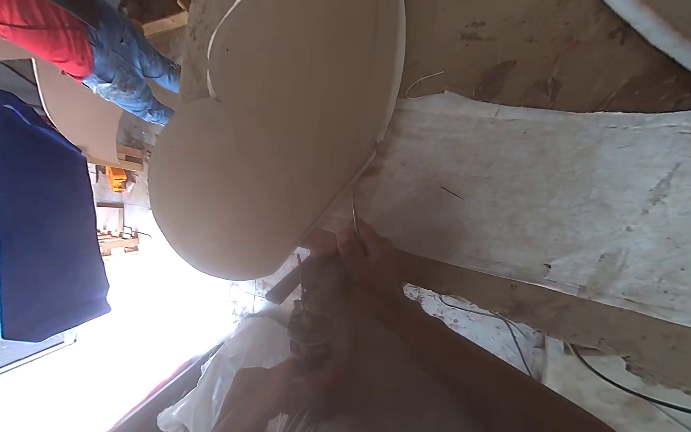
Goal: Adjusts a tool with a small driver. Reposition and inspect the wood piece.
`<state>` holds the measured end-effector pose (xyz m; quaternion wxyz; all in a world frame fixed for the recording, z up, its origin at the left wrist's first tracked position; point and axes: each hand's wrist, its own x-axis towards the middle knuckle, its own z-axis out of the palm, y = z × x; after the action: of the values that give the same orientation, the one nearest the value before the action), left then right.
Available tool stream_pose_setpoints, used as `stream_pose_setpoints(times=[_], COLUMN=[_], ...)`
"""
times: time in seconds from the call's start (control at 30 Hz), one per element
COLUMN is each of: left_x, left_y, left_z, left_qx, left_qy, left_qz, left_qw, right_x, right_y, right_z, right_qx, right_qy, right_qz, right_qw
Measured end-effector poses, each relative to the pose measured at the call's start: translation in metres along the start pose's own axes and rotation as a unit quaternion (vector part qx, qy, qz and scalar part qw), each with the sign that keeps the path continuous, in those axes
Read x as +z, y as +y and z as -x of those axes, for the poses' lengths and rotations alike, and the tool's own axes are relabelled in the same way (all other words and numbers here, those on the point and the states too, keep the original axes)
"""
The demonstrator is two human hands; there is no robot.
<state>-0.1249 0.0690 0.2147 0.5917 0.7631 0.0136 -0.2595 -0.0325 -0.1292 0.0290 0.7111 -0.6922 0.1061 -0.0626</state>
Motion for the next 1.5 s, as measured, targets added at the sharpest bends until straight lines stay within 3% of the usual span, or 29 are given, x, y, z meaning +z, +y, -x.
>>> stream_pose_setpoints(times=[0.1,0.23,0.37,0.53,0.63,0.73,0.83,0.97,1.03,1.1,1.2,1.3,1.4,1.5], left_x=[0.021,0.009,0.016,-0.038,-0.036,-0.034,-0.042,-0.064,-0.067,-0.062,-0.044,-0.032,-0.030,-0.035], left_y=[0.027,0.022,0.036,-0.030,-0.058,-0.081,-0.093,-0.111,-0.112,-0.111,-0.115,-0.114,-0.109,-0.111], left_z=[0.000,0.008,0.000,0.008,0.001,-0.008,-0.027,-0.044,-0.048,-0.048,-0.047,-0.050,-0.055,-0.066], left_qx=[-0.052,-0.027,-0.016,0.060,0.071,0.113,0.008,-0.083,-0.086,-0.050,0.035,0.080,0.102,0.125], left_qy=[0.023,-0.030,0.026,0.066,0.105,0.184,0.243,0.215,0.187,0.179,0.184,0.217,0.260,0.350], left_qz=[-0.037,-0.052,-0.133,-0.150,-0.102,0.005,0.051,0.119,0.149,0.146,0.160,0.149,0.098,-0.020], left_qw=[0.998,0.998,0.991,0.985,0.987,0.976,0.969,0.966,0.967,0.972,0.969,0.961,0.955,0.928], right_x=[0.008,0.014,0.012,0.008,-0.009,-0.046,-0.116,-0.217,-0.251,-0.261,-0.197,-0.085,0.005,0.036], right_y=[-0.002,-0.001,-0.003,0.000,0.000,0.004,0.016,0.037,0.048,0.046,0.003,-0.026,-0.021,-0.014], right_z=[0.001,0.000,0.001,-0.004,-0.011,-0.020,-0.034,-0.050,-0.053,-0.056,-0.055,-0.043,-0.031,-0.037], right_qx=[0.015,0.010,0.005,0.026,0.037,0.028,0.064,0.150,0.164,0.140,0.072,0.020,0.006,-0.006], right_qy=[-0.006,-0.003,0.004,-0.056,-0.091,-0.076,-0.014,0.059,0.077,0.076,0.033,-0.113,-0.261,-0.312], right_qz=[0.018,0.020,0.022,0.028,0.007,0.084,0.238,0.437,0.484,0.491,0.372,0.137,0.021,-0.002], right_qw=[1.000,1.000,1.000,0.998,0.995,0.993,0.969,0.885,0.856,0.856,0.925,0.984,0.965,0.950])
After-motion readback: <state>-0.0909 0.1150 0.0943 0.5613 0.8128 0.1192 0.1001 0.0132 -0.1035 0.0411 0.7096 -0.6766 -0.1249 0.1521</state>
